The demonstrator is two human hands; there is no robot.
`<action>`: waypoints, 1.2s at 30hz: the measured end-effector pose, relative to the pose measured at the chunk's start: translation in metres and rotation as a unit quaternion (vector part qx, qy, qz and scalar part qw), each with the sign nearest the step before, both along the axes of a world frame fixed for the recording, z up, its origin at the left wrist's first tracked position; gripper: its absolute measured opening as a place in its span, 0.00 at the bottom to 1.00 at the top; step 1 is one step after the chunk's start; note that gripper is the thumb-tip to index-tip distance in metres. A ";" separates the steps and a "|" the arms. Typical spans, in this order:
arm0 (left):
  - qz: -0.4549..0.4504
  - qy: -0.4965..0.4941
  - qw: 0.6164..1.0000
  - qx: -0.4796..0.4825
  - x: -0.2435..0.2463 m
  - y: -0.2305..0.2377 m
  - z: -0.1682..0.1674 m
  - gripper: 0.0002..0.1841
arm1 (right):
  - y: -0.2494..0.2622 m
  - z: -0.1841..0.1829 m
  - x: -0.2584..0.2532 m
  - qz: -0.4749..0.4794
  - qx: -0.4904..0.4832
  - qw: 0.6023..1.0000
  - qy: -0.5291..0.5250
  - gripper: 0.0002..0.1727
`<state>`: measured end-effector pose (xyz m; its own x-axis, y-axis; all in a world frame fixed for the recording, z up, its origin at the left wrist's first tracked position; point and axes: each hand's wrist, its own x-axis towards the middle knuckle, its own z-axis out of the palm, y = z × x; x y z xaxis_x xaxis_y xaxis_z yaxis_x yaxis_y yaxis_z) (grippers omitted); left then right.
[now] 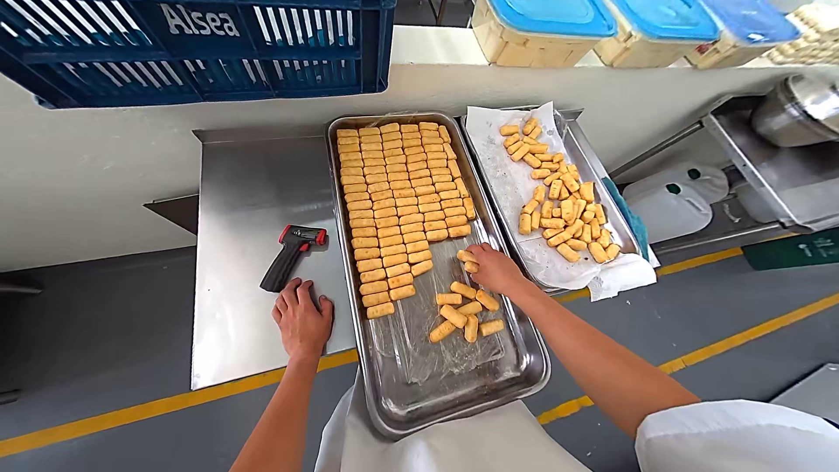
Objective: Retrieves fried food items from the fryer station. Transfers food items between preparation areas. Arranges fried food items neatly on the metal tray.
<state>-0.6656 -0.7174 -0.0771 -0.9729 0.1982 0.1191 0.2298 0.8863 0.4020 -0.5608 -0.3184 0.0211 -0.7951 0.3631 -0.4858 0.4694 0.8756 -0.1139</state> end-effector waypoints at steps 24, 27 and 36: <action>0.000 -0.008 1.000 -0.012 0.003 0.001 0.002 0.27 | -0.036 -0.045 -0.018 -0.068 -0.100 0.960 0.254 0.31; -0.003 -0.011 1.000 -0.008 0.002 0.000 0.003 0.27 | -0.032 -0.042 -0.023 -0.043 -0.087 0.966 0.238 0.31; 0.004 -0.017 1.000 -0.008 0.001 0.001 0.002 0.27 | -0.009 0.004 0.022 0.034 -0.103 0.992 -0.069 0.26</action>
<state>-0.6645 -0.7166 -0.0752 -0.9779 0.1916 0.0833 0.2090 0.8946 0.3949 -0.5386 -0.3278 0.0248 -0.7345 0.1927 -0.6507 0.4343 0.8702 -0.2325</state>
